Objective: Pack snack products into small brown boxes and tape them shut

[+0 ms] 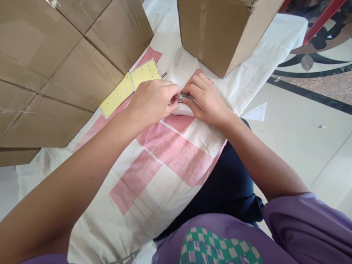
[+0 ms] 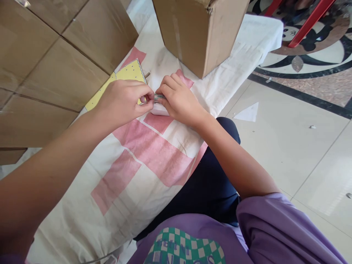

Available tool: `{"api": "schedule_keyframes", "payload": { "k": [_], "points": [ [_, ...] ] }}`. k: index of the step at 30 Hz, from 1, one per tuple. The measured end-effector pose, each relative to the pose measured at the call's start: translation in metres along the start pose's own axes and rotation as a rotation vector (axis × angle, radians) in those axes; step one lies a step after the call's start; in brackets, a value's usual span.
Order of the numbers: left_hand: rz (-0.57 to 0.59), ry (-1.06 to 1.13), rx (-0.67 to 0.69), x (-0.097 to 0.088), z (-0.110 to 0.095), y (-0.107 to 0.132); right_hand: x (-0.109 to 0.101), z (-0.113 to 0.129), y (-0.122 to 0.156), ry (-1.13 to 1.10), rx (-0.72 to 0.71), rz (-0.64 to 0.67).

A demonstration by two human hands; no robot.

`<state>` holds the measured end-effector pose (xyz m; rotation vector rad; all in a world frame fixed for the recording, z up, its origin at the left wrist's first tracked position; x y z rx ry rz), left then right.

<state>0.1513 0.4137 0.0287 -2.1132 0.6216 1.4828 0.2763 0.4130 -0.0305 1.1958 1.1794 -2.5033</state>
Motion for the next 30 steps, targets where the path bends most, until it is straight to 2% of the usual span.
{"api": "schedule_keyframes", "payload": {
  "k": [10, 21, 30],
  "points": [
    [0.023, 0.231, 0.021, 0.004, 0.009, -0.003, -0.001, 0.000, 0.000, 0.031, -0.026, -0.038],
    [-0.044, 0.287, 0.003, 0.000, 0.017, 0.006, -0.003, 0.001, -0.001, 0.053, -0.042, -0.036],
    [0.023, 0.304, 0.042, 0.000, 0.023, 0.009, -0.001, -0.002, 0.000, -0.024, -0.013, -0.005]
  ]
}}
Point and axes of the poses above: each hand's wrist, its own y-axis away from the middle knuckle, its own x-axis out of the palm, z = x × y, the point moved 7 cm from there along -y, towards the middle knuckle, and after that the axes turned 14 degrees about y, right-handed, at the moved point
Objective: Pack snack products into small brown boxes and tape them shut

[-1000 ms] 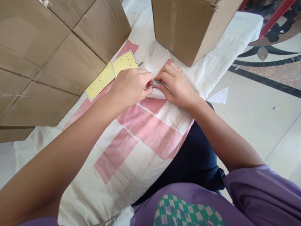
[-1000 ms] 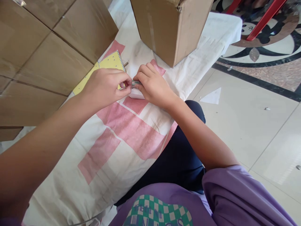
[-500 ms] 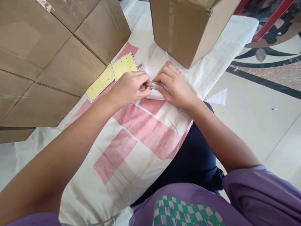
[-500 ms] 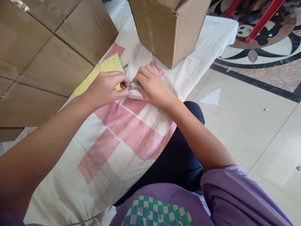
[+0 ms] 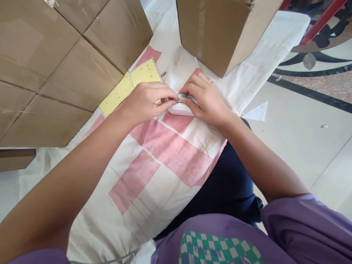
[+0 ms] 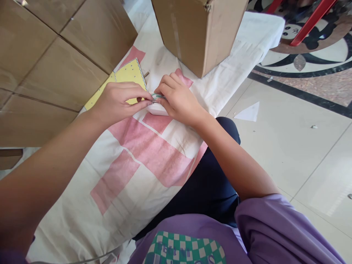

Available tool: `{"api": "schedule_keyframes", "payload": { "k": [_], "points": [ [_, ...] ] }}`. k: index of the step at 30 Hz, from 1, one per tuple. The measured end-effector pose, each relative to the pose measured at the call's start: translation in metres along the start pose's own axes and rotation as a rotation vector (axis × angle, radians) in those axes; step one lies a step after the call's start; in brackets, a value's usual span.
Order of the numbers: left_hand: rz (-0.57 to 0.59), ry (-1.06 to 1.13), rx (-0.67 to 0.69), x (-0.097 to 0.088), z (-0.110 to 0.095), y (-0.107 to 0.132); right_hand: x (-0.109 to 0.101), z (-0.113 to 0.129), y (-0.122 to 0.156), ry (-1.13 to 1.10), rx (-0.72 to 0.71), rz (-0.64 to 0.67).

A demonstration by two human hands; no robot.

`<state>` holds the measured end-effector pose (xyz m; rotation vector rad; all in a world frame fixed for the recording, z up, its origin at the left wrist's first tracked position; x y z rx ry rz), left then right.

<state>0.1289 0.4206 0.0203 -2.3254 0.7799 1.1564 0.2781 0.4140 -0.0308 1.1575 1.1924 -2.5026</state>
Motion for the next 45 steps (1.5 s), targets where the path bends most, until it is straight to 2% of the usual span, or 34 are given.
{"api": "schedule_keyframes", "payload": {
  "k": [8, 15, 19, 26, 32, 36, 38, 45],
  "points": [
    [0.049, -0.027, 0.040, -0.001, 0.008, -0.007, -0.003, 0.003, -0.001, 0.020, 0.007, 0.020],
    [0.107, 0.004, 0.070, 0.003, 0.022, -0.010, -0.005, 0.007, -0.002, 0.088, -0.033, -0.021],
    [0.136, 0.068, 0.102, 0.008, 0.030, -0.014, -0.003, 0.005, -0.002, 0.071, -0.020, -0.009],
    [0.123, 0.214, 0.115, 0.013, 0.041, -0.017, -0.001, 0.000, 0.000, 0.050, 0.056, 0.050],
    [0.186, 0.328, 0.105, 0.016, 0.048, -0.024, -0.010, 0.008, -0.002, 0.063, 0.033, 0.007],
    [0.146, 0.442, 0.195, 0.015, 0.047, -0.027, -0.010, 0.008, -0.001, 0.095, 0.046, 0.047],
    [0.122, 0.493, 0.259, 0.015, 0.048, -0.028, -0.010, 0.008, -0.001, 0.120, 0.027, 0.027],
    [-0.042, 0.534, 0.598, 0.015, 0.051, -0.021, -0.009, 0.005, -0.002, 0.193, 0.014, -0.014]
  ]
}}
Point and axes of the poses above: each hand's wrist, its own y-axis away from the middle knuckle, its own x-axis out of the palm, z = x × y, the point moved 7 cm from there along -y, towards the middle knuckle, and after that the axes turned 14 degrees about y, right-handed, at the moved point
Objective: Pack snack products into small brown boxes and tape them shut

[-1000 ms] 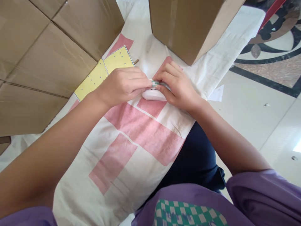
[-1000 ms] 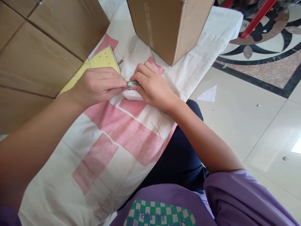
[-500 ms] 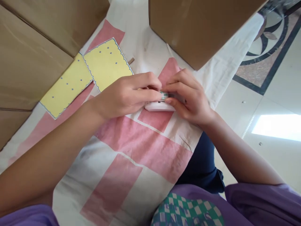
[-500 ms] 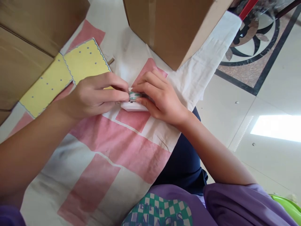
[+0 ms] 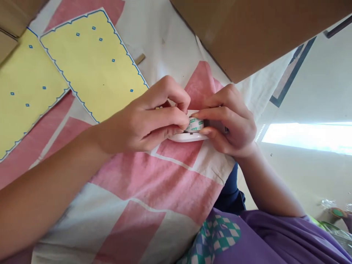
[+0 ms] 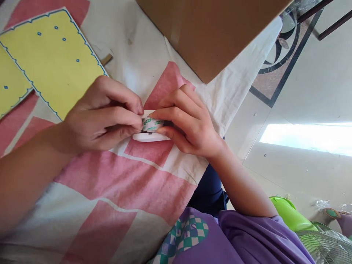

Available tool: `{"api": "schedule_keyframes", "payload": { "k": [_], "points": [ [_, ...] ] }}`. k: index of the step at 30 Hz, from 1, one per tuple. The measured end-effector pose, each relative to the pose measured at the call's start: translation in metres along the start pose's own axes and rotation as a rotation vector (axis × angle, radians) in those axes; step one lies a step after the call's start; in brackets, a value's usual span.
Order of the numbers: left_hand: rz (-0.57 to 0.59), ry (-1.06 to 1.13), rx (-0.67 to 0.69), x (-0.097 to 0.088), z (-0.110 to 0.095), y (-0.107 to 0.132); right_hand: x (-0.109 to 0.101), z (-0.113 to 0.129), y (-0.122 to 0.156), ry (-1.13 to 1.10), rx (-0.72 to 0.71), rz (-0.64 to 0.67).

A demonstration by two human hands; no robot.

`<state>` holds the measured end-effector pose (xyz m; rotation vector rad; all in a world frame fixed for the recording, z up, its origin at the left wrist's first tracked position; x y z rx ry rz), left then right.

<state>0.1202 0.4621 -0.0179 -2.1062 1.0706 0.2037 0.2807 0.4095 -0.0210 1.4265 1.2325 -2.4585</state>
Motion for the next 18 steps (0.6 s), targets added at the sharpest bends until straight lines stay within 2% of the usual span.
{"api": "schedule_keyframes", "payload": {
  "k": [2, 8, 12, 18],
  "points": [
    [-0.033, -0.019, 0.039, -0.001, 0.000, 0.004, -0.001, 0.000, -0.001, -0.020, 0.003, -0.018],
    [-0.036, -0.096, -0.027, 0.004, 0.001, 0.004, 0.000, -0.001, -0.002, -0.011, 0.026, 0.000],
    [-0.063, -0.107, 0.060, 0.003, -0.010, 0.000, 0.000, -0.002, -0.002, -0.027, 0.029, 0.017],
    [-0.049, -0.093, 0.115, 0.003, -0.009, 0.005, 0.001, -0.003, -0.001, -0.058, 0.062, 0.023]
  ]
}}
Point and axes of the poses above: each hand's wrist, its own y-axis away from the middle knuckle, its own x-axis out of the palm, z = x × y, the point moved 7 cm from there along -y, towards the middle knuckle, and after that the axes turned 14 degrees about y, right-handed, at the moved point
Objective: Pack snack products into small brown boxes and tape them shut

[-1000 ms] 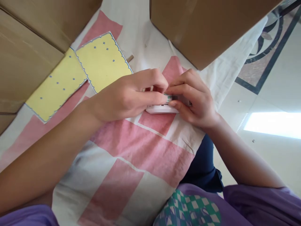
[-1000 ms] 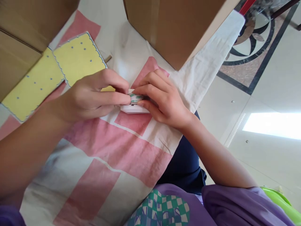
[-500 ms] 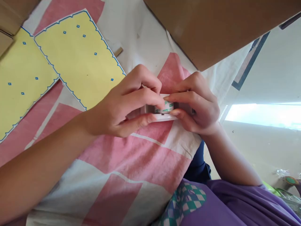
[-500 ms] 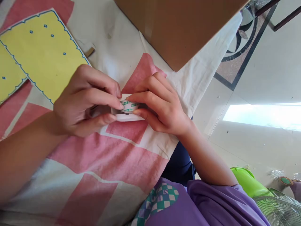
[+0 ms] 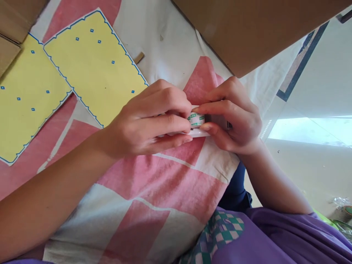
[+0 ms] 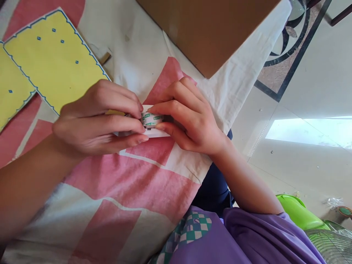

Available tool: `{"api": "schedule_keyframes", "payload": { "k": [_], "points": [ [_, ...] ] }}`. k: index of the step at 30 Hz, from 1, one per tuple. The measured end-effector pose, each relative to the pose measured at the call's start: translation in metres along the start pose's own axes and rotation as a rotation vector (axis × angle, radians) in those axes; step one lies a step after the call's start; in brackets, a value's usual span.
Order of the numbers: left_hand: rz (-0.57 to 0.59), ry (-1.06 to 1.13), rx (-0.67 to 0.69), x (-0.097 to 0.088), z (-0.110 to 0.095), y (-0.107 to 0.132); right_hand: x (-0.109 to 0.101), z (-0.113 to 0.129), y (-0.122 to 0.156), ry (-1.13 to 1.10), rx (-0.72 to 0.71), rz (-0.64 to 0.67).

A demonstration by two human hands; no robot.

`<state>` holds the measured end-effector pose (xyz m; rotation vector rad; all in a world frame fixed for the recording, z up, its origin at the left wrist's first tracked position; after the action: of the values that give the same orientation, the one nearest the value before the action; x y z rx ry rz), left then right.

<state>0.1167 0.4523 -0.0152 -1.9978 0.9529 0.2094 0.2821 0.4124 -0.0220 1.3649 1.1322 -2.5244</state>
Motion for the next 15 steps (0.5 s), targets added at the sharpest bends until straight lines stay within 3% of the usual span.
{"api": "schedule_keyframes", "payload": {
  "k": [5, 10, 15],
  "points": [
    [-0.013, 0.032, -0.025, 0.000, 0.008, 0.002, -0.003, 0.002, -0.002, 0.019, -0.049, -0.073],
    [-0.064, 0.028, 0.030, 0.000, 0.001, -0.003, -0.001, 0.001, -0.002, 0.043, -0.008, -0.031],
    [-0.043, -0.005, -0.022, 0.002, -0.005, -0.006, -0.002, 0.002, -0.001, 0.037, 0.006, -0.027]
  ]
}}
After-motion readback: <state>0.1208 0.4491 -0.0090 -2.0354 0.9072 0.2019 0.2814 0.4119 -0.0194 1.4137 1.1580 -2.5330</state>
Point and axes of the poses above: each hand's wrist, its own y-axis away from the middle knuckle, its own x-axis out of the palm, z = x × y, the point moved 7 cm from there along -y, towards the middle knuckle, and after that the axes turned 14 degrees about y, right-handed, at the moved point
